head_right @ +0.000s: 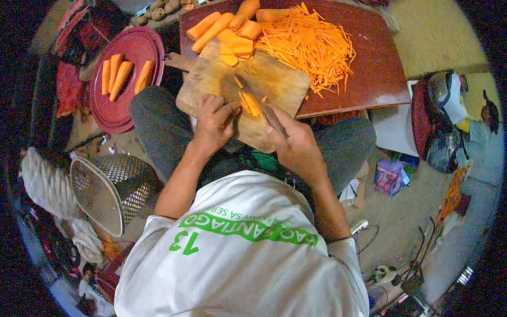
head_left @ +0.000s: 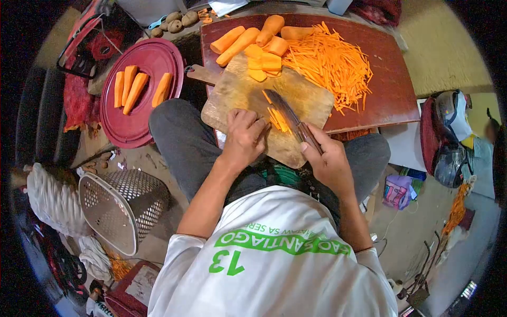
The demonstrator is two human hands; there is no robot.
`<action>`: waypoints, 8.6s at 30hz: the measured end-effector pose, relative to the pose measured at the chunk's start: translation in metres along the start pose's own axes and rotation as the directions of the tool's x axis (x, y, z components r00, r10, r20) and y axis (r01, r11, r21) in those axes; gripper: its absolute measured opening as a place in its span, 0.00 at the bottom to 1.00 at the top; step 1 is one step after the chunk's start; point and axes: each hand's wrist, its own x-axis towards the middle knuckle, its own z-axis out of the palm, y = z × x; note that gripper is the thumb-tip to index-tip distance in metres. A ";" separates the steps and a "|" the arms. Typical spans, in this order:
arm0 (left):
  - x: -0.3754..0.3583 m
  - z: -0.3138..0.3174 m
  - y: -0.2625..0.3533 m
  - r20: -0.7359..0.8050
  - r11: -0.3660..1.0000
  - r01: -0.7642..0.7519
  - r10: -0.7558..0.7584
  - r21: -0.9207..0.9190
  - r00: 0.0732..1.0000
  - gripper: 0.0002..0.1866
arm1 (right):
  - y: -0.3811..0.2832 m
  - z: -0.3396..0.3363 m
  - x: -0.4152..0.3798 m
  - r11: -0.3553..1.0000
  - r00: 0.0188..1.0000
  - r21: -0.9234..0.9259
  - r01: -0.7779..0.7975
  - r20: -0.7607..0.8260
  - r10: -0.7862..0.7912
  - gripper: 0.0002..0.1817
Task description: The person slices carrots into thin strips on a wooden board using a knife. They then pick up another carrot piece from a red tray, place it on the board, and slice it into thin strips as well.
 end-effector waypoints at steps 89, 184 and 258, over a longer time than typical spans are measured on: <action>0.015 0.006 0.005 -0.011 0.987 0.109 -0.109 0.115 0.994 0.08 | 0.038 0.043 -0.005 0.764 0.935 -0.559 0.323 0.066 -0.347 0.32; 0.117 0.010 -0.075 -0.029 0.989 0.002 0.003 0.151 1.000 0.33 | -0.001 0.021 -0.001 0.848 0.984 -0.514 0.131 0.169 -0.049 0.38; 0.026 -0.006 0.013 0.191 0.999 0.028 -0.022 -0.025 0.981 0.27 | -0.017 0.003 0.024 0.974 0.964 -0.203 -0.105 0.220 0.150 0.28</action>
